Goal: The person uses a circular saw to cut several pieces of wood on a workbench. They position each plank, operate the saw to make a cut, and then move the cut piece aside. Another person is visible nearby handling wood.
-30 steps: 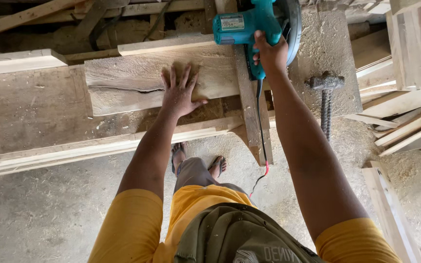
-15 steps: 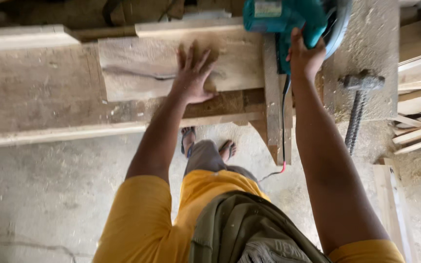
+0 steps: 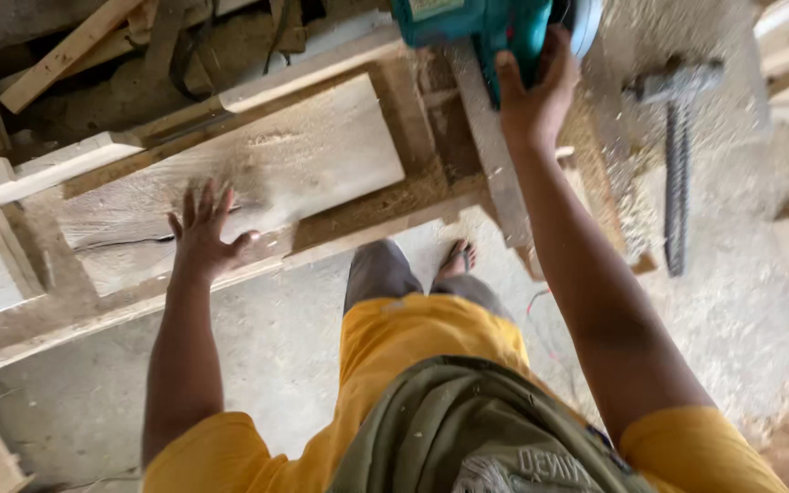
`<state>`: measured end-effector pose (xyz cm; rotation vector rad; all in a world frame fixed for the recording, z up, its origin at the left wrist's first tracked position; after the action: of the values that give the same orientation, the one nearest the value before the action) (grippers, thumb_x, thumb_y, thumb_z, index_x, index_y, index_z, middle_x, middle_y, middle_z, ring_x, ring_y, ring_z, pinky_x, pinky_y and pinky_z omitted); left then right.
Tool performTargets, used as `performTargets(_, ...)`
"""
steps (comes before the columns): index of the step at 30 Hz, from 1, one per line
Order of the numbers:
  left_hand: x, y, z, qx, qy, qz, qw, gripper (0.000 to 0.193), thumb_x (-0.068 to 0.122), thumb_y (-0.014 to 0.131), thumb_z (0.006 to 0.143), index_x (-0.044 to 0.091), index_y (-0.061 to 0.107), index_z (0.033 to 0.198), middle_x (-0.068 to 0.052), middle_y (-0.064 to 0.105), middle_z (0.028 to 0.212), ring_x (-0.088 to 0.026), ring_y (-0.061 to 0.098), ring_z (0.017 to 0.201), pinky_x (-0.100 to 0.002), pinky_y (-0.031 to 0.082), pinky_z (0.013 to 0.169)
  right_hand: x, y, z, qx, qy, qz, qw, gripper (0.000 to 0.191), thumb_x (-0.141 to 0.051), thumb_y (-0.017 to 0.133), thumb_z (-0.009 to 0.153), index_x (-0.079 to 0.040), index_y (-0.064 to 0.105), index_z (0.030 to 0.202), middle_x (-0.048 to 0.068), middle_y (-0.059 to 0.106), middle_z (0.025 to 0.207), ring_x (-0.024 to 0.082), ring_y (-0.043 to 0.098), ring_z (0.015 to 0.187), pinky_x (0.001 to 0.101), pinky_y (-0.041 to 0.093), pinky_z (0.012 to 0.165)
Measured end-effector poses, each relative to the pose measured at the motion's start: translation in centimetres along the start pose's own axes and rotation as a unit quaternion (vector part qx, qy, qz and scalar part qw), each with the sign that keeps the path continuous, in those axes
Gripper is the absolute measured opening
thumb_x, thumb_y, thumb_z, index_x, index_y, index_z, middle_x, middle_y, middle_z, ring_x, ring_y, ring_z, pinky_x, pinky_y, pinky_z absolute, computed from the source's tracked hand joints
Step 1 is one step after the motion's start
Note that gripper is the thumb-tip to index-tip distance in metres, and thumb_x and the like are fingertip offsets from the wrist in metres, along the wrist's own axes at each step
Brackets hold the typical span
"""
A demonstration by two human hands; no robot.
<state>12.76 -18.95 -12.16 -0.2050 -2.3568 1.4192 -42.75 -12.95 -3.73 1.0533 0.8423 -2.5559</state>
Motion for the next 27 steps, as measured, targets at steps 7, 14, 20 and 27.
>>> performTargets(7,-12.9,0.4,-4.6,0.196,-0.445,-0.154,0.860,0.091,0.061,0.061,0.094,0.019,0.025,0.166,-0.010,0.016,0.174,-0.044,0.018,0.158,-0.062,0.031,0.120,-6.2,2.4,-14.1,-0.189,0.287,0.091,0.935,0.032,-0.014,0.068,0.094,-0.004,0.064,0.124,0.014,0.067,0.120,0.030,0.069,0.104,0.0430,0.058,0.090)
performTargets(14,-15.9,-0.8,-5.5,0.156,-0.497,-0.160,0.839,0.112,0.077,0.062,0.088,0.009,0.016,0.165,-0.021,0.014,0.169,-0.049,0.015,0.151,-0.069,0.021,0.119,-7.7,13.6,-14.4,-0.309,0.139,-0.189,0.922,0.047,-0.017,0.073,0.093,0.006,0.061,0.132,0.029,0.063,0.127,0.047,0.059,0.117,0.0515,0.047,0.099)
performTargets(20,-17.1,-0.9,-6.1,0.165,-0.469,-0.175,0.850,0.118,0.079,0.070,0.085,0.006,0.019,0.162,-0.030,0.019,0.162,-0.052,0.021,0.148,-0.067,0.026,0.114,-6.0,13.4,-11.9,-0.260,0.430,-0.039,0.863,0.037,-0.010,0.059,0.090,-0.005,0.071,0.124,0.011,0.076,0.106,0.024,0.066,0.085,0.0375,0.051,0.073)
performTargets(27,-19.2,-1.9,-6.5,0.279,-0.244,-0.157,0.915,0.076,0.052,0.086,0.091,-0.007,0.063,0.132,-0.029,0.066,0.132,-0.039,0.059,0.122,-0.048,0.045,0.106,-3.5,10.7,-12.7,-0.270,0.595,0.165,0.739,0.023,-0.016,0.072,0.093,-0.003,0.074,0.112,0.005,0.071,0.087,0.012,0.063,0.068,0.0311,0.053,0.059)
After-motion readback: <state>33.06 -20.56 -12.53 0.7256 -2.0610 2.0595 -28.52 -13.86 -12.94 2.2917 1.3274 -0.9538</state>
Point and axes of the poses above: each hand's wrist, its own z-axis towards the middle knuckle, its own y-axis out of the palm, x = y × z, the point moved 2 cm from there along z, towards the middle knuckle
